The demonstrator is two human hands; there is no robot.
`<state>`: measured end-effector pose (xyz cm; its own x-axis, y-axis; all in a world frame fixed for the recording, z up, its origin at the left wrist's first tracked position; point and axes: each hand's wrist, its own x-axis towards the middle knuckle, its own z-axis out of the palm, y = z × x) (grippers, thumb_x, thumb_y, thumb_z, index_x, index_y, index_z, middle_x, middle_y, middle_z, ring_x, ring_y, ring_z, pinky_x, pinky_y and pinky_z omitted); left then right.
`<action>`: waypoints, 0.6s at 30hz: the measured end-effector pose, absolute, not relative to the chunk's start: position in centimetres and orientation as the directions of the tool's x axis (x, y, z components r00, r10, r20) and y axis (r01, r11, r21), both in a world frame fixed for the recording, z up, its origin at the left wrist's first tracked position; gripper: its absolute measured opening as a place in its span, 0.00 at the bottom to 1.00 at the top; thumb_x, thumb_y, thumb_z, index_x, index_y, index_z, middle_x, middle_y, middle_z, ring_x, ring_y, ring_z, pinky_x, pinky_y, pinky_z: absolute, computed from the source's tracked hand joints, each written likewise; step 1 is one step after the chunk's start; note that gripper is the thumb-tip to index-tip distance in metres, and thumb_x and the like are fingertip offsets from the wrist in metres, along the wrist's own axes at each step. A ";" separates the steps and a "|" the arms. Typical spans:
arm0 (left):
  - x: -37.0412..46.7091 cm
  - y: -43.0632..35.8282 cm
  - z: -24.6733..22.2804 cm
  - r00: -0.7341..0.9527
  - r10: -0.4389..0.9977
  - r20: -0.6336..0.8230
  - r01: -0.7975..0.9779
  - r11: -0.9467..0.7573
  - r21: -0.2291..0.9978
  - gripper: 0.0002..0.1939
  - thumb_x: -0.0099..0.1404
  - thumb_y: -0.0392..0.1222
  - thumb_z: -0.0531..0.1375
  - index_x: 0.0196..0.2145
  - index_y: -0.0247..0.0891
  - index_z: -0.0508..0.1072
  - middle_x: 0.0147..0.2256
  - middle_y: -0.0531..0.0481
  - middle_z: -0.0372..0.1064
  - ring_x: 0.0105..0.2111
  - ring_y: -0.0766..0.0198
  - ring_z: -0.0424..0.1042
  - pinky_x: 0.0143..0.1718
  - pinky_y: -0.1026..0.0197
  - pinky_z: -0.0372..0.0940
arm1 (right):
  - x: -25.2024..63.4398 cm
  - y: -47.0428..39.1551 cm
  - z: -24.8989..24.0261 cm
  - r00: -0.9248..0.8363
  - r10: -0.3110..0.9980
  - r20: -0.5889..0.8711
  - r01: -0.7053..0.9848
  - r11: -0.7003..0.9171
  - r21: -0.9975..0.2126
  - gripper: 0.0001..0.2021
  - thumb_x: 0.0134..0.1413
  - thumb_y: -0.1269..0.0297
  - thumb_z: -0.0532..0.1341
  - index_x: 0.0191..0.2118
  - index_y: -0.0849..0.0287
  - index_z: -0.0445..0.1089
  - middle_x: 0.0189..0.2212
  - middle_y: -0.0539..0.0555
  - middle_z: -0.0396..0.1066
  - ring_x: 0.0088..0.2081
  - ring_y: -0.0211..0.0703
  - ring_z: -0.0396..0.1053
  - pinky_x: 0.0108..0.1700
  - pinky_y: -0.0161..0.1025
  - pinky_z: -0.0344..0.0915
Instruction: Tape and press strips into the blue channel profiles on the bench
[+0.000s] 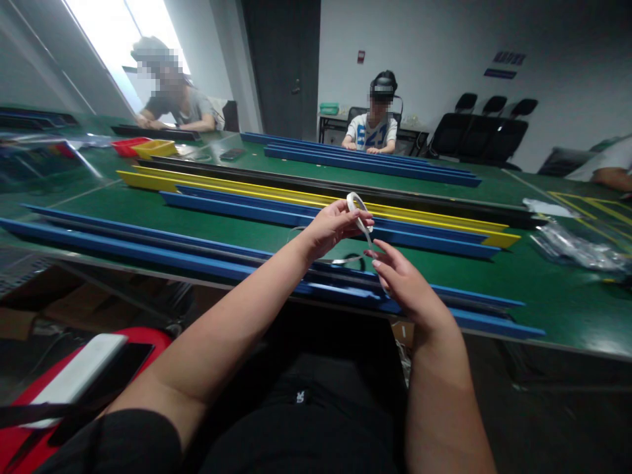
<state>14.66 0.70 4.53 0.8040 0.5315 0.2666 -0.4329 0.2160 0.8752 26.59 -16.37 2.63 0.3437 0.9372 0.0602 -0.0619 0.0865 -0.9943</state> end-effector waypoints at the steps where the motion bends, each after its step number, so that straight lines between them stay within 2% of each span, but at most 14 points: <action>1: 14.7 0.7 4.5 0.791 0.545 0.277 -0.445 0.202 0.872 0.21 0.57 0.46 0.69 0.44 0.36 0.67 0.42 0.44 0.77 0.42 0.59 0.77 0.50 0.52 0.68 | 26.1 -16.3 2.7 0.300 0.953 0.043 -0.073 0.068 -0.995 0.27 0.48 0.62 0.68 0.56 0.49 0.68 0.47 0.55 0.75 0.21 0.29 0.58 0.19 0.29 0.54; 3: 14.8 0.8 4.5 0.760 0.581 0.292 -0.456 0.156 0.876 0.22 0.57 0.45 0.70 0.44 0.36 0.67 0.43 0.45 0.76 0.43 0.60 0.77 0.50 0.53 0.67 | 25.4 -16.3 3.0 0.169 0.986 -0.013 -0.098 0.004 -0.995 0.27 0.51 0.58 0.67 0.58 0.50 0.66 0.40 0.53 0.76 0.19 0.27 0.53 0.17 0.28 0.49; 5: 14.9 0.8 4.4 0.731 0.614 0.298 -0.442 0.094 0.892 0.22 0.57 0.46 0.69 0.44 0.36 0.66 0.43 0.45 0.76 0.43 0.60 0.77 0.49 0.55 0.67 | 25.0 -16.7 3.6 0.066 0.997 -0.040 -0.153 -0.029 -0.988 0.25 0.54 0.56 0.65 0.58 0.53 0.66 0.28 0.49 0.73 0.17 0.28 0.51 0.17 0.28 0.46; 8: 15.0 0.7 4.3 0.718 0.621 0.315 -0.402 0.000 0.916 0.23 0.56 0.48 0.70 0.42 0.36 0.65 0.43 0.43 0.76 0.43 0.60 0.76 0.48 0.56 0.67 | 25.1 -17.4 4.3 0.091 0.996 -0.025 -0.230 -0.003 -0.973 0.19 0.53 0.56 0.65 0.51 0.55 0.72 0.20 0.44 0.63 0.18 0.28 0.50 0.17 0.27 0.45; 10: 15.1 0.6 4.1 0.739 0.588 0.331 -0.374 -0.051 0.926 0.23 0.56 0.49 0.70 0.41 0.35 0.65 0.41 0.42 0.77 0.42 0.60 0.76 0.47 0.57 0.67 | 25.3 -17.6 4.6 0.195 0.980 0.037 -0.283 0.092 -0.955 0.12 0.51 0.60 0.67 0.43 0.55 0.74 0.23 0.45 0.64 0.20 0.28 0.54 0.19 0.27 0.51; 13: 15.2 0.4 3.9 0.766 0.544 0.342 -0.346 -0.101 0.933 0.22 0.57 0.49 0.69 0.39 0.35 0.64 0.37 0.44 0.76 0.39 0.61 0.77 0.44 0.58 0.67 | 25.5 -17.4 4.7 0.344 0.932 0.115 -0.332 0.236 -0.913 0.05 0.51 0.62 0.65 0.34 0.56 0.72 0.35 0.49 0.71 0.27 0.31 0.63 0.28 0.30 0.64; 15: 15.3 0.4 3.7 0.768 0.538 0.348 -0.341 -0.117 0.933 0.21 0.57 0.48 0.69 0.39 0.35 0.63 0.35 0.46 0.75 0.37 0.62 0.77 0.43 0.58 0.67 | 25.5 -17.1 4.7 0.375 0.921 0.106 -0.337 0.242 -0.910 0.05 0.53 0.61 0.63 0.33 0.56 0.71 0.44 0.50 0.72 0.28 0.31 0.64 0.28 0.31 0.65; 18: 15.5 0.5 3.5 0.762 0.537 0.361 -0.332 -0.155 0.930 0.20 0.58 0.46 0.68 0.39 0.36 0.63 0.34 0.49 0.73 0.37 0.62 0.76 0.42 0.59 0.68 | 25.2 -16.8 4.6 0.299 0.953 0.045 -0.390 0.165 -0.906 0.08 0.55 0.57 0.61 0.37 0.53 0.68 0.45 0.50 0.73 0.24 0.31 0.62 0.21 0.30 0.60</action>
